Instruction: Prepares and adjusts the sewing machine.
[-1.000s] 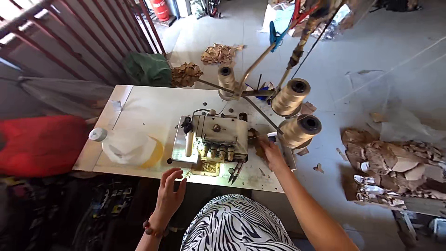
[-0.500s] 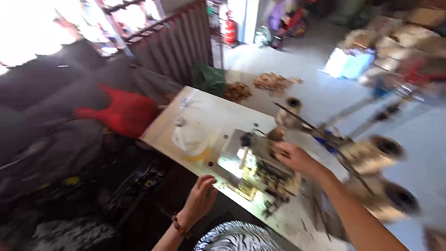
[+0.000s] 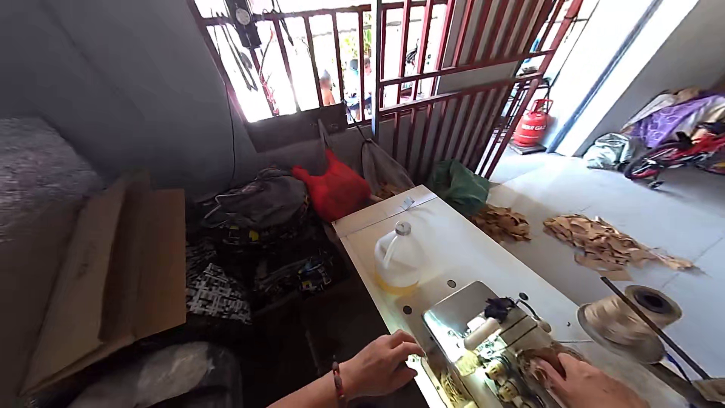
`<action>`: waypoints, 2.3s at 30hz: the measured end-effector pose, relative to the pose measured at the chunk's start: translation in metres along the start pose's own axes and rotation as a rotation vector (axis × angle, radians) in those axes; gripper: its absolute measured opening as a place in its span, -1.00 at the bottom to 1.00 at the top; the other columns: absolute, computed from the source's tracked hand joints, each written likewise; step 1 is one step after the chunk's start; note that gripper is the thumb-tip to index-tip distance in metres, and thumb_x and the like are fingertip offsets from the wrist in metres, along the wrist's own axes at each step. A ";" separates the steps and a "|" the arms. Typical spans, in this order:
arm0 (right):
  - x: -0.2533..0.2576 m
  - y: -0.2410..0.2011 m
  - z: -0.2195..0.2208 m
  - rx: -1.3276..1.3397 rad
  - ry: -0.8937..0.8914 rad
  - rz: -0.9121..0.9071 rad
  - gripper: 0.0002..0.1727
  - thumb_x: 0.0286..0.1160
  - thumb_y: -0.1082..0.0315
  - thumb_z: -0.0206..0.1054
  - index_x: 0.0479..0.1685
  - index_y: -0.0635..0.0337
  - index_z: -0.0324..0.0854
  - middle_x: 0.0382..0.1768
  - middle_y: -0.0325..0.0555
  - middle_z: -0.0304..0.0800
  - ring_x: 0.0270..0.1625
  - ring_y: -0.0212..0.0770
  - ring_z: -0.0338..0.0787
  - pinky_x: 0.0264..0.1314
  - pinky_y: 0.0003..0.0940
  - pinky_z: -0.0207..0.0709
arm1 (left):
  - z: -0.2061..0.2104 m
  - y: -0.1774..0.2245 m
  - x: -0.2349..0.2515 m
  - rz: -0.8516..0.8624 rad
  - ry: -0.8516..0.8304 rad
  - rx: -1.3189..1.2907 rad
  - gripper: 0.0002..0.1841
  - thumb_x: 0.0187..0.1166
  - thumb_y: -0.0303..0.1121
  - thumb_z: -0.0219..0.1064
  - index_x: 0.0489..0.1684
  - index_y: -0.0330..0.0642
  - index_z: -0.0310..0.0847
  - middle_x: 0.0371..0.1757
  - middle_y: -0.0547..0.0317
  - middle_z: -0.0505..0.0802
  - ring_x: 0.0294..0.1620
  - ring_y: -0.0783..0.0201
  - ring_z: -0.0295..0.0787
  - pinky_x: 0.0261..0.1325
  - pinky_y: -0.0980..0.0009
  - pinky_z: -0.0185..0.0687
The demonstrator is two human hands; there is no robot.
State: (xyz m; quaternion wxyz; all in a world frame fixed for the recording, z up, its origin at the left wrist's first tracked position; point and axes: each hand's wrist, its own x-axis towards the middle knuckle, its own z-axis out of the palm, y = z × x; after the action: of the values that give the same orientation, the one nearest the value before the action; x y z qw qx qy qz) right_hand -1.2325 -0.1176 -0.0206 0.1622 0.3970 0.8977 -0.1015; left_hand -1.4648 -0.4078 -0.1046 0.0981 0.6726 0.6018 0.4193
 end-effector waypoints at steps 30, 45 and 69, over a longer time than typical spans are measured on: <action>0.029 0.021 -0.018 -0.193 -0.074 -0.473 -0.54 0.74 0.11 0.25 0.11 0.46 0.59 0.08 0.40 0.70 0.24 0.39 0.72 0.28 0.23 0.55 | 0.066 0.027 0.006 -0.040 0.050 -0.067 -0.72 0.66 -0.43 0.30 0.27 -0.26 0.58 0.26 -0.19 0.72 0.05 0.16 0.80 0.17 0.38 0.74; 0.017 0.011 -0.015 0.221 0.046 -0.391 -0.70 0.63 0.42 0.30 0.19 0.45 0.66 0.18 0.40 0.68 0.29 0.34 0.69 0.43 0.22 0.49 | 0.029 0.007 -0.041 -0.157 0.174 0.085 -0.69 0.64 -0.35 0.30 0.25 -0.31 0.59 0.27 -0.23 0.72 0.04 0.25 0.82 0.13 0.43 0.77; -0.019 0.028 0.001 0.827 0.315 0.013 -0.74 0.61 0.35 0.38 0.00 0.43 0.76 -0.11 0.20 0.84 -0.07 0.02 0.82 0.14 0.01 0.64 | -0.006 -0.073 0.097 0.176 -0.084 -0.111 -0.68 0.71 -0.30 0.22 0.29 -0.28 0.45 0.16 -0.22 0.70 0.08 0.27 0.71 0.19 0.52 0.62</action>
State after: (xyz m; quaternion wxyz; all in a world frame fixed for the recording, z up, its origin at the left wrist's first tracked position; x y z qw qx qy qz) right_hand -1.1995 -0.1122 -0.0158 -0.1485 0.4449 0.7928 -0.3893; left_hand -1.5294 -0.3046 -0.1035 0.1233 0.7333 0.5119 0.4301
